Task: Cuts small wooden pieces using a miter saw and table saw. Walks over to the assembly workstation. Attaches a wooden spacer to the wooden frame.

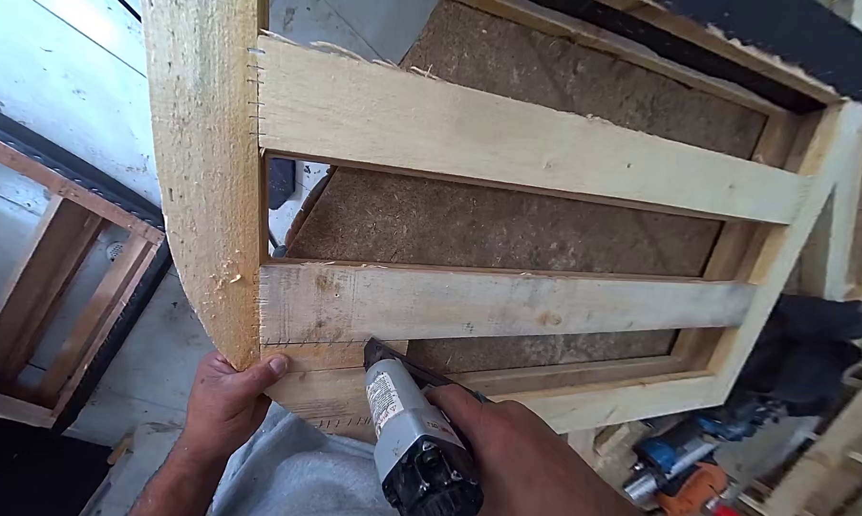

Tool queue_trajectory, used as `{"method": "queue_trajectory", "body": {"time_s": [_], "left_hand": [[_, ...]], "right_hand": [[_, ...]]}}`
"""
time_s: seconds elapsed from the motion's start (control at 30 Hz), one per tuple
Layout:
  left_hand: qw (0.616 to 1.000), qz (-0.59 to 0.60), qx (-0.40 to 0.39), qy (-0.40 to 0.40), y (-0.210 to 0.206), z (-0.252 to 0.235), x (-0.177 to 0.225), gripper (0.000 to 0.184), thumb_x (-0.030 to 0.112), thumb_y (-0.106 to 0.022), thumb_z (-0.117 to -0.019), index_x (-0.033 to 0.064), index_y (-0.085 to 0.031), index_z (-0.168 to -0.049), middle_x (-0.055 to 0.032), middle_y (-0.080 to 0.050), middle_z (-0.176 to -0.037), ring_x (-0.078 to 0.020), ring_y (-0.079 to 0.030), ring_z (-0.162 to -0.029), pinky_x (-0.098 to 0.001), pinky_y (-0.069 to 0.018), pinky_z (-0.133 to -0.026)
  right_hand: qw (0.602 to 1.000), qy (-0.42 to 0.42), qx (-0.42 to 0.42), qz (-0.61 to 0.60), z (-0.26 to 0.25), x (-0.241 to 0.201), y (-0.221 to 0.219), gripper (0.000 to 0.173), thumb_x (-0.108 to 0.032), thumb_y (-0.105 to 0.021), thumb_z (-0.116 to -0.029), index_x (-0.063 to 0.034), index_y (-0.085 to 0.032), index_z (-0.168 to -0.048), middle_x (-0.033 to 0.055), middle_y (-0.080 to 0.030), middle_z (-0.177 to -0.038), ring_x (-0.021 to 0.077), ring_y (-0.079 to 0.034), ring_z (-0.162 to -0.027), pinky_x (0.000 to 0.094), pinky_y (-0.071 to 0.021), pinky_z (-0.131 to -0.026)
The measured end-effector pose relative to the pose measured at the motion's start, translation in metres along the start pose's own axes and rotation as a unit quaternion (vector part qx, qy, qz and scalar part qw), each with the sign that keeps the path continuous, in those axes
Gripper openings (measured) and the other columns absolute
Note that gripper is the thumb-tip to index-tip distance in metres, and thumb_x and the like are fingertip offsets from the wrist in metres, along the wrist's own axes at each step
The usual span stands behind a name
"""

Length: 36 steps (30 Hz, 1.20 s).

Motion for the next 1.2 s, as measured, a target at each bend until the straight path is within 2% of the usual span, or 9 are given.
{"method": "queue_trajectory", "body": {"time_s": [0.17, 0.27, 0.37, 0.5, 0.57, 0.67, 0.93, 1.13, 1.2], "left_hand": [[1.0, -0.002, -0.003, -0.006, 0.0, -0.001, 0.0, 0.035, 0.011, -0.088, -0.0765, 0.0068, -0.073, -0.107, -0.0144, -0.076, -0.096, -0.0215, -0.076, -0.084, -0.0406, -0.0648, -0.078], [1.0, 0.001, -0.009, -0.007, 0.0, -0.001, 0.0, 0.035, 0.01, -0.087, -0.0776, 0.0064, -0.072, -0.109, -0.0151, -0.076, -0.098, -0.0223, -0.076, -0.085, -0.0413, -0.0647, -0.079], [1.0, -0.001, -0.012, -0.003, 0.001, -0.002, 0.0, 0.034, 0.01, -0.086, -0.0779, 0.0067, -0.072, -0.109, -0.015, -0.076, -0.097, -0.0219, -0.076, -0.085, -0.0411, -0.0647, -0.079], [1.0, 0.005, -0.024, -0.006, 0.0, -0.002, 0.0, 0.035, 0.011, -0.086, -0.0789, 0.0068, -0.072, -0.11, -0.0151, -0.076, -0.098, -0.0222, -0.076, -0.086, -0.0411, -0.0647, -0.08], [1.0, 0.006, -0.026, -0.004, 0.0, -0.003, 0.0, 0.035, 0.012, -0.086, -0.0788, 0.0076, -0.072, -0.111, -0.0142, -0.076, -0.099, -0.0218, -0.076, -0.087, -0.0413, -0.0646, -0.08], [1.0, 0.011, -0.026, 0.001, 0.0, -0.003, 0.0, 0.036, 0.012, -0.086, -0.0789, 0.0076, -0.072, -0.111, -0.0143, -0.076, -0.099, -0.0217, -0.076, -0.087, -0.0417, -0.0645, -0.081], [1.0, 0.011, -0.022, 0.006, 0.0, -0.002, 0.0, 0.038, 0.011, -0.086, -0.0786, 0.0079, -0.071, -0.113, -0.0146, -0.076, -0.1, -0.0224, -0.076, -0.088, -0.0428, -0.0644, -0.081], [1.0, 0.008, -0.016, 0.012, 0.001, -0.002, 0.0, 0.036, 0.011, -0.086, -0.0779, 0.0071, -0.071, -0.11, -0.0151, -0.076, -0.098, -0.0222, -0.076, -0.086, -0.0423, -0.0645, -0.08], [1.0, 0.011, -0.019, 0.012, 0.001, -0.002, 0.0, 0.035, 0.011, -0.086, -0.0781, 0.0064, -0.071, -0.109, -0.0155, -0.076, -0.098, -0.0224, -0.076, -0.086, -0.0425, -0.0644, -0.08]], "right_hand": [[1.0, -0.006, -0.008, -0.001, 0.001, 0.009, 0.002, 0.055, -0.044, -0.078, -0.0766, -0.0141, -0.06, -0.119, 0.0058, -0.068, -0.083, 0.0274, -0.071, -0.08, 0.0524, -0.0563, -0.062], [1.0, -0.006, -0.006, -0.008, 0.001, 0.012, 0.002, 0.061, -0.044, -0.078, -0.0771, -0.0158, -0.06, -0.128, 0.0057, -0.071, -0.087, 0.0268, -0.073, -0.082, 0.0531, -0.0578, -0.064], [1.0, -0.006, 0.01, -0.005, 0.005, 0.018, 0.005, 0.054, -0.045, -0.078, -0.0759, -0.0138, -0.061, -0.117, 0.0054, -0.068, -0.082, 0.0263, -0.071, -0.078, 0.0516, -0.0564, -0.06], [1.0, -0.008, 0.014, -0.014, 0.009, 0.028, 0.008, 0.057, -0.042, -0.078, -0.0774, -0.0155, -0.061, -0.126, 0.0052, -0.071, -0.085, 0.0265, -0.073, -0.08, 0.0529, -0.0577, -0.063], [1.0, 0.002, 0.029, -0.012, 0.011, 0.032, 0.009, 0.053, -0.044, -0.077, -0.0772, -0.014, -0.062, -0.119, 0.0051, -0.069, -0.082, 0.026, -0.072, -0.078, 0.052, -0.057, -0.061], [0.999, 0.0, 0.038, -0.008, 0.013, 0.037, 0.01, 0.053, -0.048, -0.076, -0.0774, -0.0135, -0.062, -0.115, 0.0048, -0.068, -0.08, 0.0254, -0.072, -0.076, 0.0511, -0.0563, -0.059], [0.998, 0.016, 0.049, -0.017, 0.015, 0.036, 0.007, 0.058, -0.047, -0.076, -0.0792, -0.0135, -0.062, -0.125, 0.0066, -0.07, -0.083, 0.0281, -0.072, -0.078, 0.0542, -0.0571, -0.061], [0.994, 0.057, 0.095, -0.001, 0.013, 0.031, 0.008, 0.055, -0.049, -0.073, -0.0807, -0.0133, -0.064, -0.122, 0.0049, -0.07, -0.081, 0.0253, -0.073, -0.075, 0.0516, -0.0574, -0.058], [0.993, 0.056, 0.1, -0.004, 0.012, 0.03, 0.007, 0.051, -0.048, -0.072, -0.0807, -0.0131, -0.065, -0.117, 0.0046, -0.07, -0.08, 0.0244, -0.073, -0.076, 0.0505, -0.0576, -0.058]]}}
Point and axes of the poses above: each hand's wrist, its own z-axis away from the middle knuckle, its own y-axis out of the back of the hand, x = y × z, the point moved 8 cm from there along -z, towards the middle knuckle
